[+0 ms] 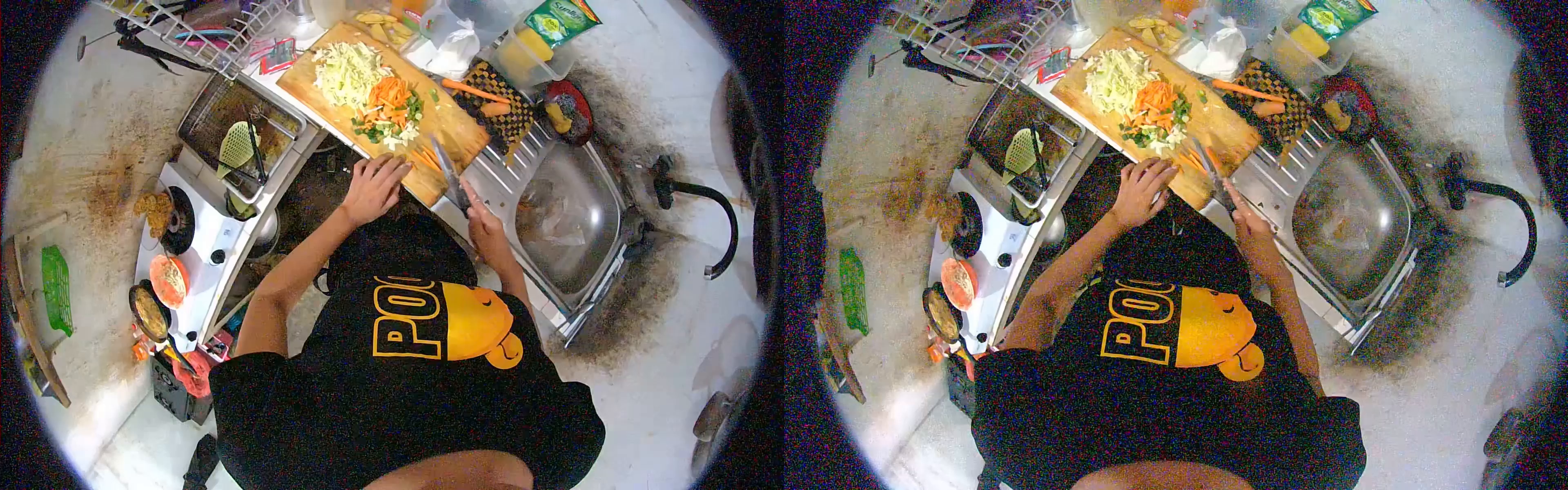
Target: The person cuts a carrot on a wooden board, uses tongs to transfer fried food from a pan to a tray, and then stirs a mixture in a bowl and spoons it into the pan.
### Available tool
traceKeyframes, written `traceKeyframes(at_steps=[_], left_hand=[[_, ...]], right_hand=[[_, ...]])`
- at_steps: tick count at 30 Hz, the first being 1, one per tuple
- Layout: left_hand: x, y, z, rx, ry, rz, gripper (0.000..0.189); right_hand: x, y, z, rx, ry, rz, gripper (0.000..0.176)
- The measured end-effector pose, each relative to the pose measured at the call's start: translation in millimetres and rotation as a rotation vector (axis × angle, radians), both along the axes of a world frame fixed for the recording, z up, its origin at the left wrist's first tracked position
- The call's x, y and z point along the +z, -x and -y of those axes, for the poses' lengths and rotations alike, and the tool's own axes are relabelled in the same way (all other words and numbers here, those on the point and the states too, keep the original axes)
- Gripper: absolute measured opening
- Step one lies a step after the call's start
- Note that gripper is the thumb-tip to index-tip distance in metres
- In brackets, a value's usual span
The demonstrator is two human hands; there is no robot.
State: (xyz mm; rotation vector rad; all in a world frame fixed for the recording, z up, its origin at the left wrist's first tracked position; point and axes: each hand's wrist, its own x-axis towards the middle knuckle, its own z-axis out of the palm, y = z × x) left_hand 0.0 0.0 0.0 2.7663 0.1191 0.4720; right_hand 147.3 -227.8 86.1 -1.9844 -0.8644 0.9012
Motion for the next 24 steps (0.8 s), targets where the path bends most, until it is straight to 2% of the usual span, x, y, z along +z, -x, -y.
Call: traceKeyframes(at_steps=[2, 3, 5, 6, 7, 10, 13, 15, 18, 20, 21, 23, 24], left_hand=[[9.3, -5.6, 5.1, 0.073, 0.141, 0.088, 0.054], [16.7, -5.3, -3.2, 0.058, 0.100, 0.077, 0.054], [23.0, -16.2, 0.8, 0.166, 0.027, 0.123, 0.051], [42.0, -28.4, 6.3, 0.200, 0.049, 0.140, 0.036], [44.0, -34.4, 4.3, 0.192, 0.046, 0.141, 0.036], [47.4, -56.0, -3.4, 0.094, -0.037, 0.093, 0.010], [50.9, -66.6, -10.7, -0.019, -0.180, -0.026, 0.011], [52.6, -72.5, -13.5, -0.050, -0.176, 0.014, 0.012], [58.6, -74.6, -21.1, -0.082, -0.120, -0.059, 0.014], [75.1, -66.4, -27.9, 0.070, -0.049, -0.106, 0.014], [84.5, -60.8, -31.2, 0.066, -0.059, -0.099, 0.014], [100.3, -45.0, -34.7, 0.370, 0.169, 0.108, 0.012], [99.5, -39.9, -35.8, 0.361, 0.159, 0.110, 0.012]], right_hand=[[15.3, -6.0, 1.8, -0.033, 0.088, 0.034, 0.047], [24.8, -3.4, -7.7, -0.091, 0.101, -0.032, 0.046], [25.7, -4.8, -2.7, -0.160, 0.151, -0.078, 0.045], [10.7, -6.5, 7.1, -0.141, 0.064, 0.047, 0.045], [3.4, -4.9, 8.9, -0.119, -0.030, 0.165, 0.045], [-3.0, 4.5, 10.5, -0.084, -0.078, 0.193, 0.042], [5.6, 16.8, 5.8, -0.146, 0.026, 0.188, 0.032], [11.6, 20.5, 5.8, -0.197, -0.006, 0.140, 0.031], [2.7, 18.7, 13.3, -0.194, 0.023, 0.123, 0.032], [-9.4, 15.0, 23.5, -0.080, 0.140, 0.175, 0.035], [-3.1, 15.7, 23.0, -0.086, 0.131, 0.181, 0.035], [19.3, 19.9, 18.2, 0.099, 0.124, 0.079, 0.041], [25.7, 19.2, 11.9, 0.162, 0.265, 0.038, 0.044]])
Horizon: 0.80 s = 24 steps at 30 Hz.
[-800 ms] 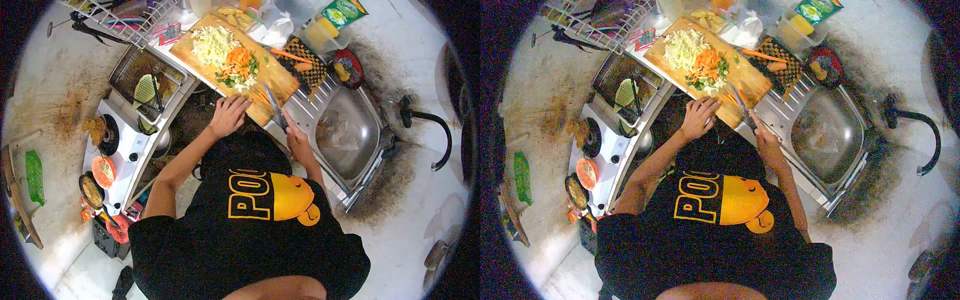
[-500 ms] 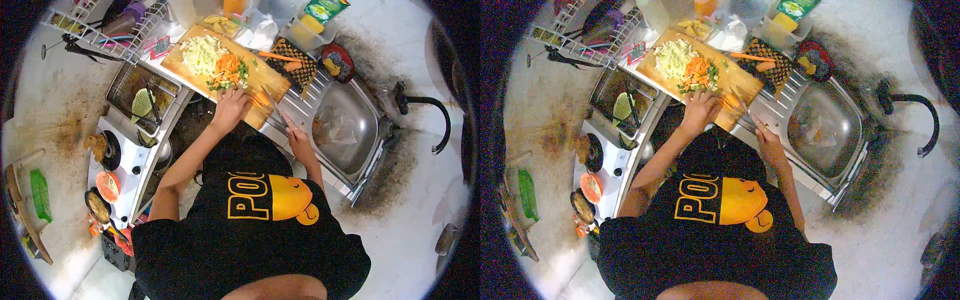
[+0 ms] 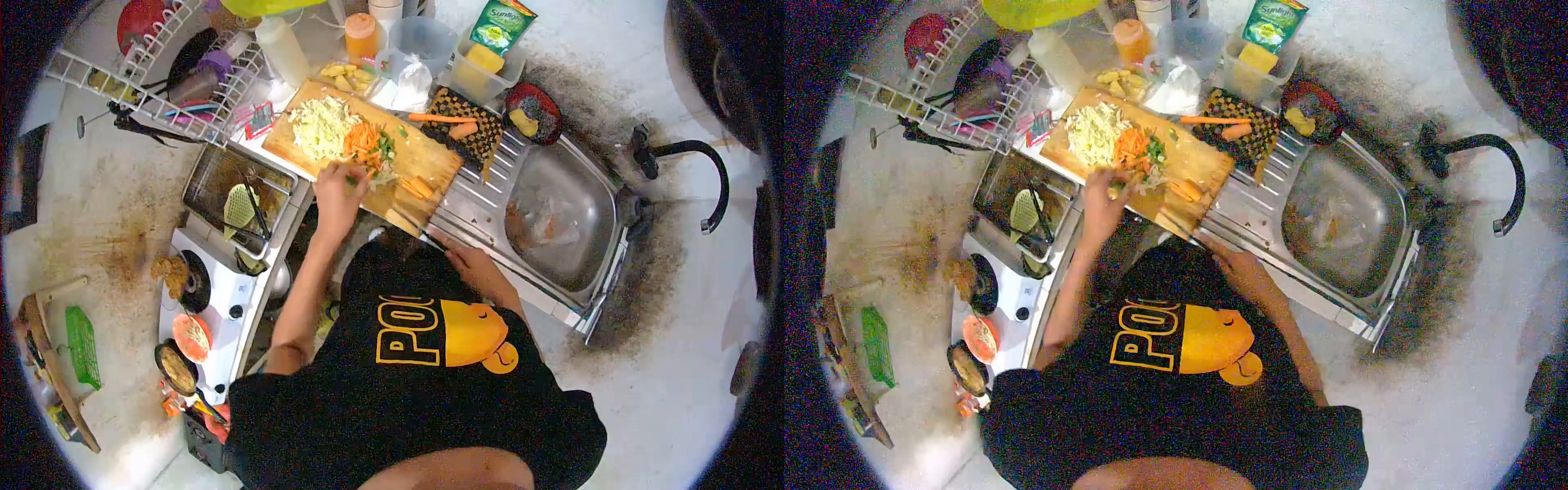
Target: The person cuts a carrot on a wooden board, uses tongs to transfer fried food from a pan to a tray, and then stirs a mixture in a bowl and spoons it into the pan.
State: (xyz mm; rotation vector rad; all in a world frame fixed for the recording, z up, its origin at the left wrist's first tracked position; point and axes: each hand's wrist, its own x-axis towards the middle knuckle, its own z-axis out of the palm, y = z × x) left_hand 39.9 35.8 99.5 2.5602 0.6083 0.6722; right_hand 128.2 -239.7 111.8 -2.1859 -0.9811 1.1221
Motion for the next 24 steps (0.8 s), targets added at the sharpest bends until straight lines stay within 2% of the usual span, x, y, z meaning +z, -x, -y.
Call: traceKeyframes(at_steps=[2, 3, 4, 6, 8, 9, 11, 13, 15, 16, 17, 21, 23, 24], left_hand=[[-14.4, 12.5, 0.9, 0.117, 0.658, -0.021, 0.011], [-25.8, 16.1, 7.9, 0.074, 0.740, 0.144, 0.010], [-30.3, 18.1, 12.8, 0.072, 0.738, 0.098, 0.010], [-36.8, 17.4, 24.4, 0.104, 0.770, 0.052, 0.009], [-42.6, 9.0, 37.7, 0.144, 0.895, 0.062, 0.008], [-30.2, 2.7, 43.7, 0.170, 0.857, -0.026, 0.009], [-45.3, -4.0, 47.8, 0.143, 0.868, -0.031, 0.009], [-35.8, -11.4, 55.2, 0.190, 0.881, -0.036, 0.009], [-25.3, -13.7, 59.7, 0.247, 0.899, -0.045, 0.009], [-19.6, -15.0, 60.3, 0.249, 0.785, -0.063, 0.009], [-17.3, -14.7, 61.7, 0.251, 0.673, -0.083, 0.009], [-41.5, -2.8, 64.8, 0.295, 0.677, -0.015, 0.012], [-28.5, 16.0, 65.6, 0.075, 0.078, 0.024, 0.024], [-29.4, 22.9, 61.0, -0.034, 0.033, -0.087, 0.045]], right_hand=[[-2.4, -3.6, -8.0, 0.010, 0.028, 0.015, 0.046], [-4.1, -4.6, -12.1, 0.029, 0.064, 0.031, 0.047], [-13.9, -5.5, -11.8, 0.030, 0.052, 0.030, 0.047], [-40.0, -10.8, -6.6, -0.043, -0.242, 0.172, 0.049], [-36.6, -18.5, -7.4, -0.042, -0.217, 0.146, 0.051], [-35.5, -20.7, -8.5, -0.039, -0.178, 0.120, 0.053], [-37.9, -20.7, -8.9, -0.029, -0.209, 0.125, 0.057], [-38.3, -18.7, -7.5, -0.009, -0.230, 0.126, 0.061], [-38.9, -13.4, -10.2, -0.015, -0.459, 0.233, 0.067], [-39.1, -13.1, -11.0, -0.009, -0.460, 0.226, 0.067], [-38.5, -13.0, -10.8, 0.002, -0.373, 0.154, 0.068], [-12.0, -11.0, -12.5, -0.041, -0.101, 0.013, 0.067], [-10.4, -12.9, -9.7, -0.038, -0.119, 0.014, 0.067], [-10.4, -13.1, -9.1, -0.038, -0.140, 0.019, 0.067]])
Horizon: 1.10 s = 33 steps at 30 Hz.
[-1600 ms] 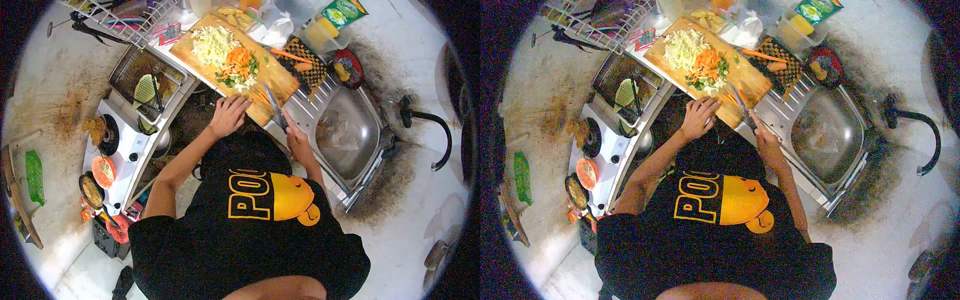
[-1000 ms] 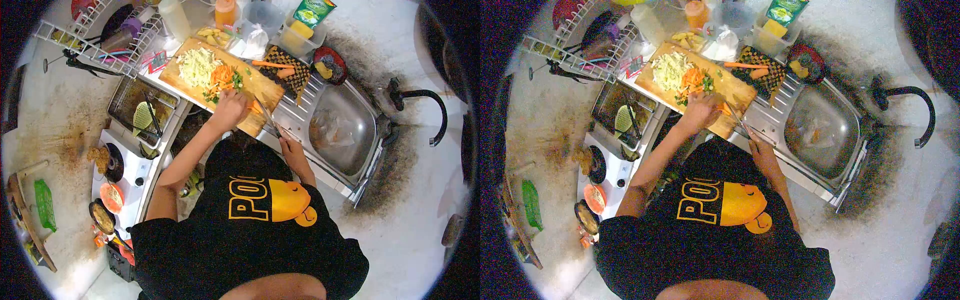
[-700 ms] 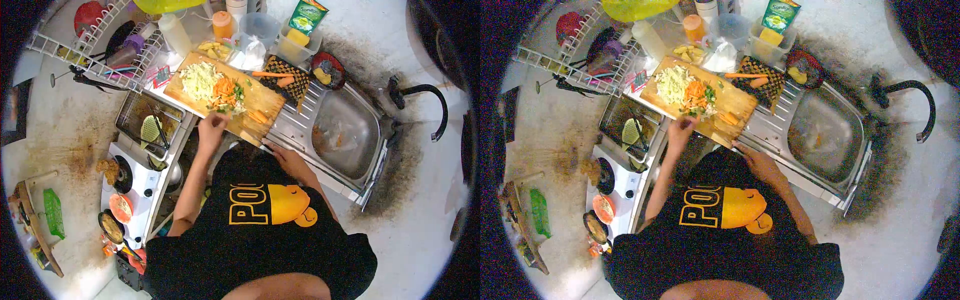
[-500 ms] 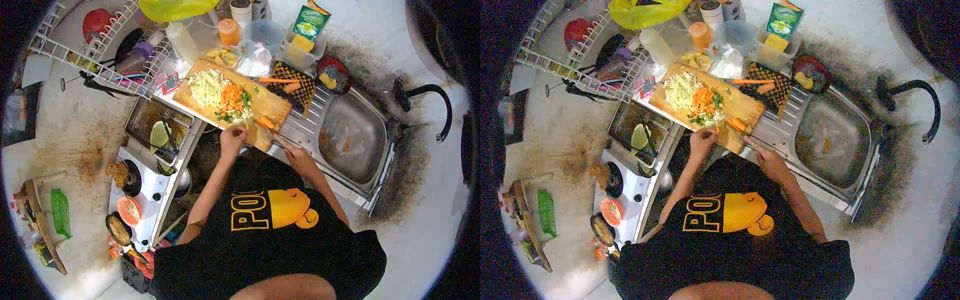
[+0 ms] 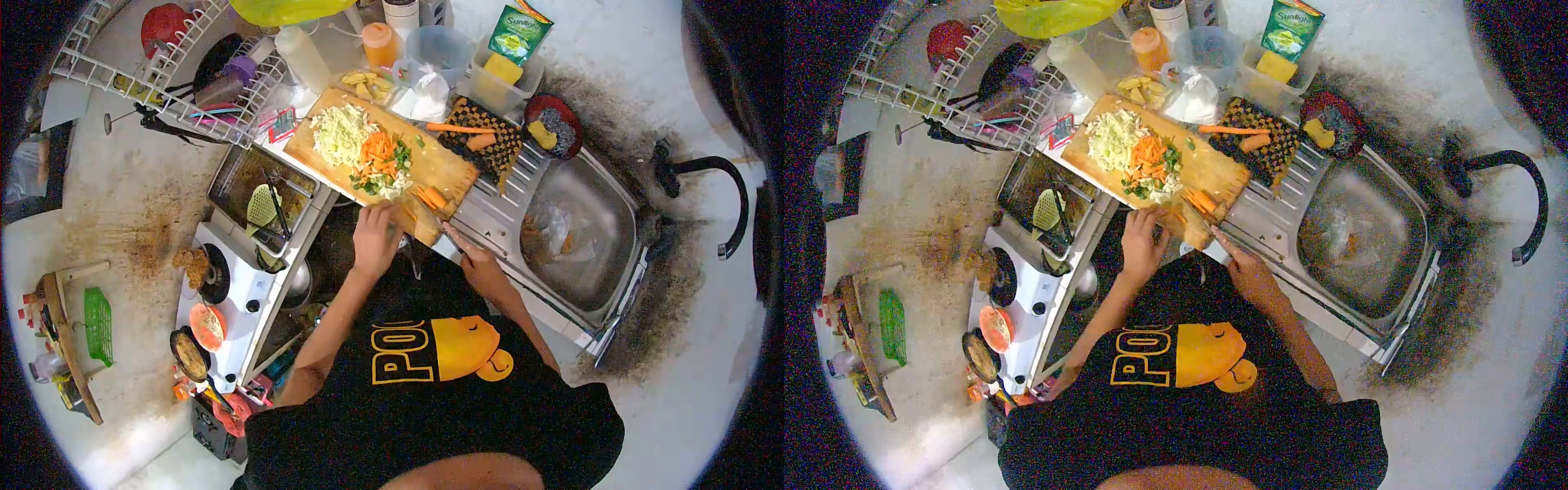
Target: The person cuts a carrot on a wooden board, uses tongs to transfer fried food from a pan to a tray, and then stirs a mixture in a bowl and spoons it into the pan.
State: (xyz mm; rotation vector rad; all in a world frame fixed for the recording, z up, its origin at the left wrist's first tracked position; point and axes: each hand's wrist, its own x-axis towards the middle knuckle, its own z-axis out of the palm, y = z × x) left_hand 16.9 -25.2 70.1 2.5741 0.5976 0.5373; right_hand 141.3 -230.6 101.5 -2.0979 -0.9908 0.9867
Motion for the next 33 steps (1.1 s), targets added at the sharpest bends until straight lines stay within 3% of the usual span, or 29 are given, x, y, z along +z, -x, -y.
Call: traceKeyframes(at_steps=[1, 3, 5, 7, 9, 11, 13, 16, 24, 29, 33], left_hand=[[-2.4, 3.2, -1.7, 0.003, 0.001, -0.006, 0.045], [-5.0, 10.4, -8.2, -0.242, -0.245, -0.070, 0.059], [-21.4, 15.4, -19.7, -0.359, -0.233, -0.177, 0.062], [-26.3, 14.6, -25.6, -0.457, -0.319, -0.208, 0.059], [-32.1, 14.9, -33.4, -0.518, -0.357, -0.225, 0.060], [-34.8, 15.1, -38.3, -0.512, -0.371, -0.184, 0.060], [-46.8, 13.7, -46.7, -0.561, -0.330, -0.162, 0.062], [-59.2, 11.9, -55.6, -0.609, -0.286, -0.071, 0.064], [-67.3, 8.1, -62.1, -0.593, -0.344, 0.072, 0.060], [-80.3, 6.9, -63.8, -0.582, -0.393, 0.139, 0.061], [-88.4, 5.5, -64.2, -0.568, -0.420, 0.208, 0.062]], right_hand=[[-0.1, -0.5, 1.0, 0.003, 0.001, -0.006, 0.067], [-1.9, -0.1, 3.7, -0.020, 0.114, 0.030, 0.066], [-3.2, -1.0, 3.3, -0.016, 0.115, 0.013, 0.062], [-0.1, 6.7, 4.0, -0.105, -0.201, 0.192, 0.038], [-14.4, 13.3, 9.6, -0.160, -0.074, 0.150, 0.035], [-28.0, 20.7, 10.7, -0.080, 0.032, 0.232, 0.049], [-19.8, 27.9, -0.8, -0.099, 0.050, 0.255, 0.047], [-13.0, 35.2, -8.8, -0.057, 0.275, 0.213, 0.053], [7.6, 46.5, -27.9, -0.075, 0.300, 0.263, 0.068], [19.2, 37.3, -28.2, 0.035, 0.348, 0.293, 0.070], [-16.7, 30.9, -15.2, 0.075, 0.325, 0.409, 0.069]])
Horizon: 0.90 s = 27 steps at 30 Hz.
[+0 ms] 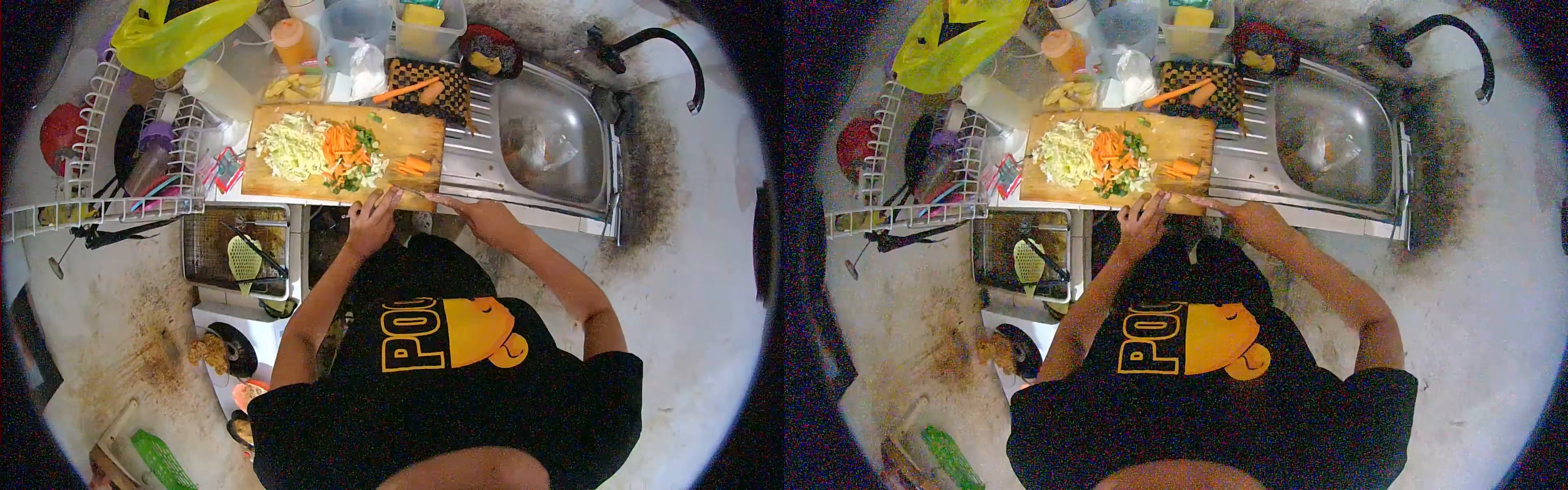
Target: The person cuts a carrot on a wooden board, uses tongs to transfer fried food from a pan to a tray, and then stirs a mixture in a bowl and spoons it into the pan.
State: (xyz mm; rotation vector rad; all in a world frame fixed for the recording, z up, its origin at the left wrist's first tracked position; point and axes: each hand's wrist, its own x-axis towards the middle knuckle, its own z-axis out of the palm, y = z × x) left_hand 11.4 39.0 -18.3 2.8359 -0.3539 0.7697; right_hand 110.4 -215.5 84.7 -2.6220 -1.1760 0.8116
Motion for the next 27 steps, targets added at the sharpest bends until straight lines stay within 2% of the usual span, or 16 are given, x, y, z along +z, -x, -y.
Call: traceKeyframes(at_steps=[5, 12, 14, 21, 25, 27], left_hand=[[-10.0, 1.8, 2.2, 0.021, -0.011, -0.028, 0.063], [-0.7, 2.3, 2.9, 0.018, 0.049, -0.040, 0.070], [1.9, -0.6, 3.2, 0.041, 0.002, -0.030, 0.070], [1.8, 4.1, 4.1, 0.051, -0.035, -0.089, 0.069], [0.8, 2.5, 5.9, 0.070, -0.047, -0.073, 0.069], [0.8, 4.1, 7.3, 0.064, 0.013, -0.163, 0.070]], right_hand=[[-15.5, 1.4, 1.0, 0.003, -0.013, 0.023, 0.075], [4.6, 2.2, -21.5, -0.064, 0.027, -0.094, 0.077], [18.5, -0.2, -24.3, -0.107, 0.035, -0.190, 0.074], [50.2, 9.2, 6.2, -0.101, 0.157, -0.160, 0.068], [47.5, 10.4, 14.4, -0.141, 0.172, -0.237, 0.063], [42.6, 6.8, 19.1, -0.153, 0.153, -0.269, 0.061]])
